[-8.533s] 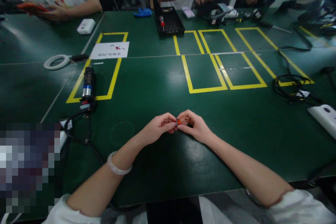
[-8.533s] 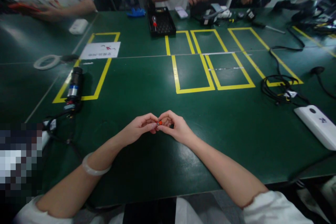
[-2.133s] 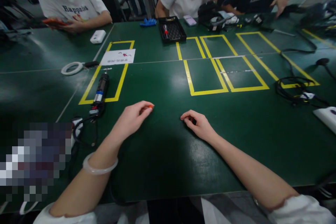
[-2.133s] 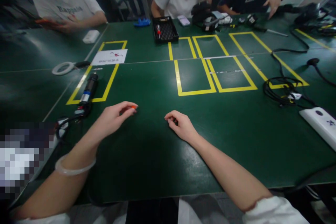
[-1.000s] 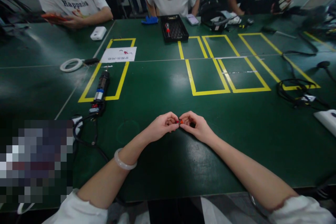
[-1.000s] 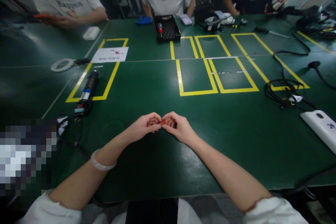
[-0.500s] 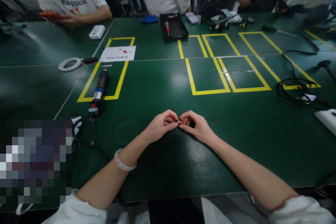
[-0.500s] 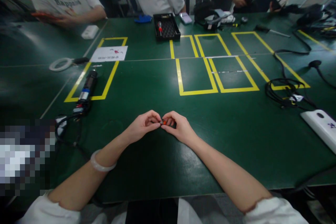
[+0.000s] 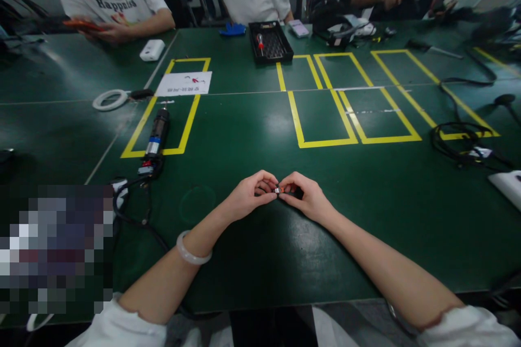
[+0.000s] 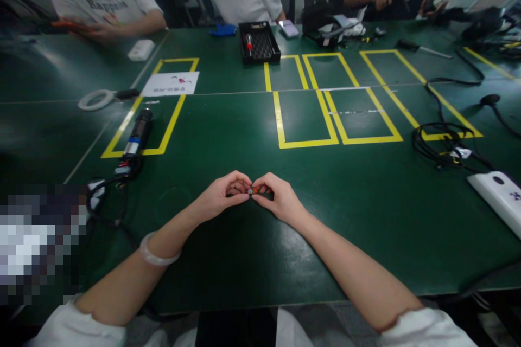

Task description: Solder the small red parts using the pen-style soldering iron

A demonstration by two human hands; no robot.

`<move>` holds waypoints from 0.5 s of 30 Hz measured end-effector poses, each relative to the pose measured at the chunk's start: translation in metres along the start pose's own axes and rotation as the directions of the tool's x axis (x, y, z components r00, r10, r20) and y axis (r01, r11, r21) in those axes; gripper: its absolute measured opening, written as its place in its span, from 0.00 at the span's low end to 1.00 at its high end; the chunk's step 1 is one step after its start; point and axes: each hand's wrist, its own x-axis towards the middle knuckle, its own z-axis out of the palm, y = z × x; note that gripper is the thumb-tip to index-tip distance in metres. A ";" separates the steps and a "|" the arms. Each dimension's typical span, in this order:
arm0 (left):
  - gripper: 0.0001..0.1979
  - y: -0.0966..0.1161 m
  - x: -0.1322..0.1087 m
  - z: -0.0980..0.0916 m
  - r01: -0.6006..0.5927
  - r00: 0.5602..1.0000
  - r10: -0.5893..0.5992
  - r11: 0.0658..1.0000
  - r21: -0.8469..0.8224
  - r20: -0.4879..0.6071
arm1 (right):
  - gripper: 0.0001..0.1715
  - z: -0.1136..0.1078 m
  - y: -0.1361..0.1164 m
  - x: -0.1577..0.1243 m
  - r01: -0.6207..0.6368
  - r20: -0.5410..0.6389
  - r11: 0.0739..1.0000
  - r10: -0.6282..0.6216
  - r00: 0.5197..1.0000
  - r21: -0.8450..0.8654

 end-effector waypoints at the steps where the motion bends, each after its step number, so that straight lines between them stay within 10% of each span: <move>1: 0.16 0.001 0.000 -0.004 0.000 1.000 0.000 1.000 0.025 -0.004 | 0.08 0.000 0.000 0.000 -0.002 -0.003 1.000 0.002 1.000 -0.001; 7: 0.22 0.013 -0.015 -0.071 0.030 0.954 0.103 0.903 0.429 -0.282 | 0.07 -0.001 0.003 0.000 -0.033 -0.016 0.999 0.033 0.999 0.007; 11: 0.31 0.008 -0.045 -0.136 0.442 0.786 0.190 0.494 0.749 -0.589 | 0.07 -0.001 0.003 0.000 -0.047 -0.008 0.999 0.047 0.999 -0.006; 15: 0.37 -0.012 -0.075 -0.184 0.745 0.641 0.054 0.196 0.637 -0.766 | 0.07 -0.002 0.001 0.001 -0.059 -0.004 0.998 0.059 0.998 -0.016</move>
